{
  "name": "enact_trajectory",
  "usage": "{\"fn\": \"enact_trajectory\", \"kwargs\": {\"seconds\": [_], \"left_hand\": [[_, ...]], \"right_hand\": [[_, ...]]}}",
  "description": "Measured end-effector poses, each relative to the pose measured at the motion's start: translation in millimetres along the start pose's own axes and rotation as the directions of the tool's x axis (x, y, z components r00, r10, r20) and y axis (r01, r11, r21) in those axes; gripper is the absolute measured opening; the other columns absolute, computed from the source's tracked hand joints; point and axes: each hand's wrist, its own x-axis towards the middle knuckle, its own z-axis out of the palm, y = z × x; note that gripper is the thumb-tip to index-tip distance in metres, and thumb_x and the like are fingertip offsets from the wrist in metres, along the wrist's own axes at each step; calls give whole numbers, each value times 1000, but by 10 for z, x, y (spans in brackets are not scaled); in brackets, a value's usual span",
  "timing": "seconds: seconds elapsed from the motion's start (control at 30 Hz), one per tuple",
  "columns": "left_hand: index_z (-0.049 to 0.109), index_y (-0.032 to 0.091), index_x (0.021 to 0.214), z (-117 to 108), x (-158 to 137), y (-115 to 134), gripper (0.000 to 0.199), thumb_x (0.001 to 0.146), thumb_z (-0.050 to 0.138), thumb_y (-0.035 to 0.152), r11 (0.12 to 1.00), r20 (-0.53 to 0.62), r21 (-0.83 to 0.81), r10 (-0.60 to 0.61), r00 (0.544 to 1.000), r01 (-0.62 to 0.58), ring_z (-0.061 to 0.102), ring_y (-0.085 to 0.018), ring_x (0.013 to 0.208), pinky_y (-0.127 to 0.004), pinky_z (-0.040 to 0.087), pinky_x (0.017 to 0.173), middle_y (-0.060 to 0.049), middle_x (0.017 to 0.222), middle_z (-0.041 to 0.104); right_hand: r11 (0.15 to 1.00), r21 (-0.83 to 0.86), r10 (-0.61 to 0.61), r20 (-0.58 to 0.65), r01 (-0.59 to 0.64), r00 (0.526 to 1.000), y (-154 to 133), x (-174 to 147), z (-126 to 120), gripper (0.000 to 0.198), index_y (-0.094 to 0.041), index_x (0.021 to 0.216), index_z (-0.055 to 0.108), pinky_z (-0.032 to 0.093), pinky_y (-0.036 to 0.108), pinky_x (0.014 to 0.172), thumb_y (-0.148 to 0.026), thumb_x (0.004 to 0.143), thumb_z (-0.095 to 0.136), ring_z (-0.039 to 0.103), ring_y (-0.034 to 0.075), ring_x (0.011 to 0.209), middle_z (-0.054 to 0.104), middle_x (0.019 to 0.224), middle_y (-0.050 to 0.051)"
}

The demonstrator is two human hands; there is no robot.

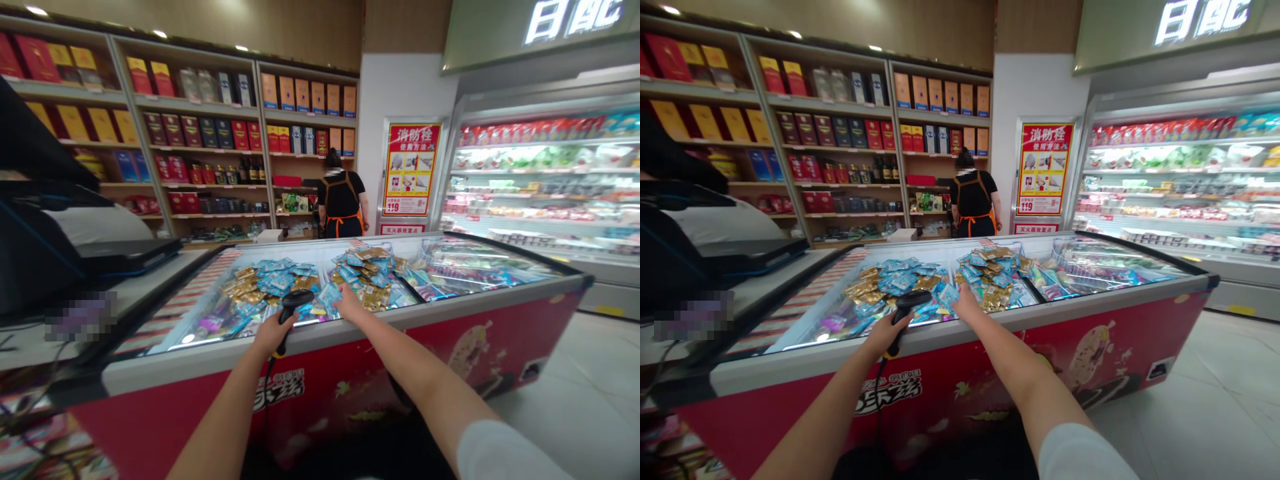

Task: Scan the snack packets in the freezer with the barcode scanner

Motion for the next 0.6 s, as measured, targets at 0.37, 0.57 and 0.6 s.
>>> {"fn": "enact_trajectory", "kwargs": {"seconds": [0.37,0.57,0.6], "left_hand": [[60,18,73,2,-23,-6,41,71,53,59,995,12,-95,14,1000,-12,53,-19,62,-29,37,62,-1,61,59],[60,17,74,-10,-15,-31,43,69,55,60,990,39,-140,-5,999,10,52,-18,62,-29,39,62,-1,63,59],[60,17,73,-12,-12,-35,43,69,55,60,990,45,-139,-6,999,12,51,-18,61,-29,39,62,-1,63,59]], "right_hand": [[995,55,-77,-124,84,989,35,-59,198,34,-17,113,49,39,30,80,-17,80,55,58,20,91,62,98,7],[993,78,-77,-136,88,988,56,-42,226,36,-18,114,52,40,29,83,-17,78,57,58,21,97,63,103,8],[993,79,-76,-132,87,988,54,-42,225,36,-18,114,52,41,29,83,-17,79,57,58,21,97,63,103,8]]}}
